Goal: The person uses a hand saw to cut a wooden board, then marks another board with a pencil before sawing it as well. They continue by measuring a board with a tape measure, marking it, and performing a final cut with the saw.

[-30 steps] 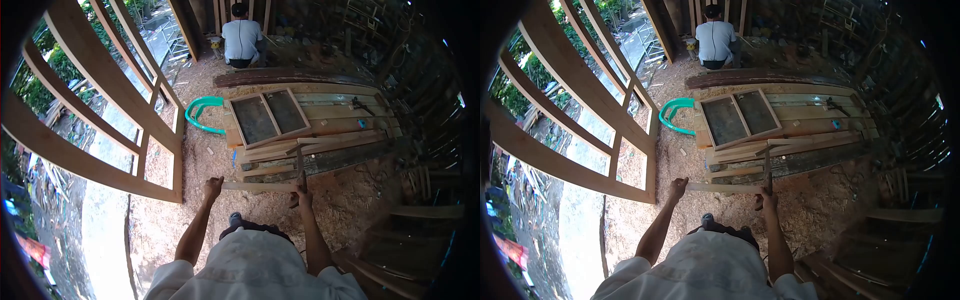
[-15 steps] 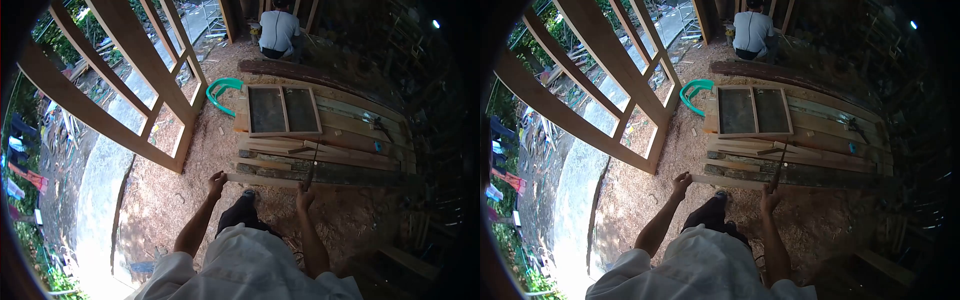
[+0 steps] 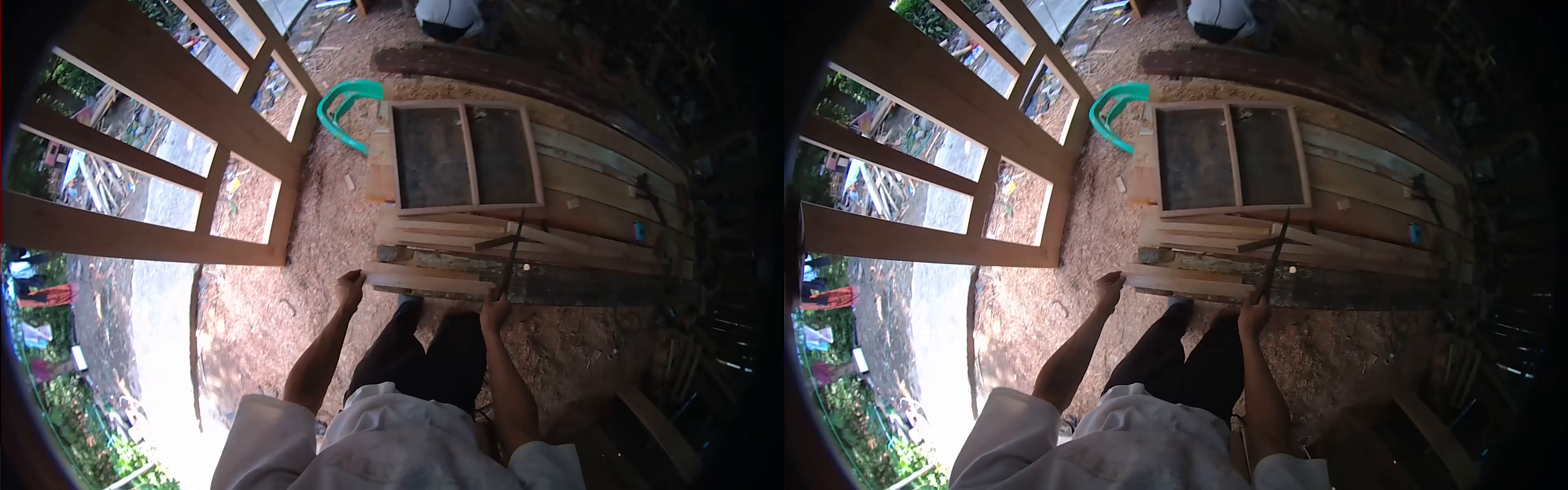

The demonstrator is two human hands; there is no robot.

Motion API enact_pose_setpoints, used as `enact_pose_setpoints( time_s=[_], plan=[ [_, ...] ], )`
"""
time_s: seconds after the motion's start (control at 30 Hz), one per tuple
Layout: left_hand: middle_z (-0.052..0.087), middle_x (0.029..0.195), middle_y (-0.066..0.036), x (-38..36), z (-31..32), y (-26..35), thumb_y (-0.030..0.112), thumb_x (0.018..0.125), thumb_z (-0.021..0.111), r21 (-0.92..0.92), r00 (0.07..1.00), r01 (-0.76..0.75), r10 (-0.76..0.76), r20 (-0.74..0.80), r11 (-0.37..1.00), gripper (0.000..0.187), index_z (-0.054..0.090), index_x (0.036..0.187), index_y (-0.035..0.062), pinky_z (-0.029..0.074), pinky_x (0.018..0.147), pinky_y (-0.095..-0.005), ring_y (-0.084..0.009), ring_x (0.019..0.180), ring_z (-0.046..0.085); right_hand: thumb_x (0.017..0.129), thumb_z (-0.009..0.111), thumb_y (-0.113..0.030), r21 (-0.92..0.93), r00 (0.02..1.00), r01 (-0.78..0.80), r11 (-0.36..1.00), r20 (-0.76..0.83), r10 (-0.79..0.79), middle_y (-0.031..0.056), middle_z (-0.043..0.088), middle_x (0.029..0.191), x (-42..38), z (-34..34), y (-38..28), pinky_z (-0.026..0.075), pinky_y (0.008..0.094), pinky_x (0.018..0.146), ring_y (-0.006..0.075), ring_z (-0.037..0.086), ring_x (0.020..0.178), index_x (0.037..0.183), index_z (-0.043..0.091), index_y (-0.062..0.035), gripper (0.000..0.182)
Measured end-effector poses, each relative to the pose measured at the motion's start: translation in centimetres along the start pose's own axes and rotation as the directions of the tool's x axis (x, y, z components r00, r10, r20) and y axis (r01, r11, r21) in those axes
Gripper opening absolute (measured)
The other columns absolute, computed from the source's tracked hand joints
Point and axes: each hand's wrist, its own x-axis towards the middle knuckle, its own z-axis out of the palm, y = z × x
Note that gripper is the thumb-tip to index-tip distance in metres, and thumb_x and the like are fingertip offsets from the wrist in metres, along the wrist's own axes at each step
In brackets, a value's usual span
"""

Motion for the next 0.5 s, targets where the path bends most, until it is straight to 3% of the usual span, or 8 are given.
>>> enact_pose_setpoints(
  time_s=[0.03, 0.07, 0.17, 0.27, 0.37, 0.5],
  plan=[
    [0.07, 0.091, -0.015, 0.8, 0.2, -0.7, 0.018, 0.082, 0.067, 0.002, 0.999, 0.032, -0.032, -0.011, 0.999, 0.032, 0.067, 0.108, -0.002, 0.052, 0.072, -0.0304, -0.0185, 0.078, 0.065, 0.09, 0.063, -0.023, -0.016, 0.999, -0.036, 0.999, 0.028, 0.037, 0.0151, 0.066, 0.078, 0.5, 0.5, 0.0, 0.049, 0.0417, 0.066, 0.0314, 0.066, 0.073, 0.103, 0.063, 0.003, 0.029],
    [0.07, 0.089, -0.015, 1.6, 0.2, -1.4, 0.02, 0.082, 0.067, -0.035, 0.998, 0.055, -0.054, 0.03, 0.998, 0.033, 0.066, 0.109, -0.0005, 0.051, 0.071, -0.0305, -0.0188, 0.077, 0.066, 0.093, 0.059, -0.019, 0.017, 0.977, -0.139, 0.99, 0.165, 0.134, 0.0147, 0.065, 0.08, 1.2, 0.9, 0.2, 0.049, 0.0401, 0.069, 0.0294, 0.066, 0.077, 0.109, 0.061, 0.0024, 0.028],
    [0.07, 0.088, -0.016, 2.3, 0.4, 0.3, 0.02, 0.082, 0.067, -0.015, 0.998, 0.031, -0.03, 0.058, 0.999, 0.033, 0.066, 0.109, -0.0004, 0.051, 0.07, -0.0305, -0.0186, 0.076, 0.065, 0.093, 0.058, -0.019, 0.035, 0.971, -0.171, 0.985, 0.175, 0.162, 0.0175, 0.065, 0.086, 1.0, 2.8, 1.4, 0.048, 0.0398, 0.074, 0.03, 0.065, 0.087, 0.11, 0.06, 0.0028, 0.028],
    [0.069, 0.097, -0.016, 2.9, 0.9, -0.4, 0.016, 0.083, 0.067, 0.068, 1.0, 0.012, -0.014, 0.023, 0.998, 0.035, 0.063, 0.112, -0.003, 0.05, 0.076, -0.0304, -0.0192, 0.084, 0.065, 0.093, 0.058, -0.02, 0.045, 0.995, 0.013, 0.999, 0.098, -0.017, 0.0204, 0.064, 0.096, 0.3, 4.4, 2.5, 0.048, 0.0407, 0.078, 0.0309, 0.064, 0.093, 0.111, 0.059, 0.0031, 0.029],
    [0.067, 0.103, -0.015, 3.9, 1.6, -1.2, 0.011, 0.082, 0.067, -0.034, 0.996, 0.02, -0.017, 0.086, 0.999, 0.035, 0.062, 0.113, -0.004, 0.05, 0.081, -0.0308, -0.0202, 0.091, 0.064, 0.093, 0.059, -0.021, -0.008, 0.976, 0.093, 0.996, 0.199, -0.089, 0.0213, 0.062, 0.104, 0.6, 3.8, 2.4, 0.048, 0.0414, 0.082, 0.0328, 0.062, 0.098, 0.115, 0.056, 0.0028, 0.033],
    [0.069, 0.099, -0.014, 3.8, 1.2, 0.4, 0.009, 0.081, 0.068, 0.033, 0.993, 0.077, -0.079, 0.092, 0.997, 0.031, 0.063, 0.109, -0.004, 0.05, 0.083, -0.0316, -0.0207, 0.091, 0.065, 0.091, 0.06, -0.019, 0.026, 0.996, -0.003, 1.0, 0.087, 0.001, 0.0203, 0.058, 0.104, 0.4, 3.2, 3.1, 0.047, 0.045, 0.083, 0.0365, 0.059, 0.099, 0.116, 0.052, 0.0026, 0.034]
  ],
)
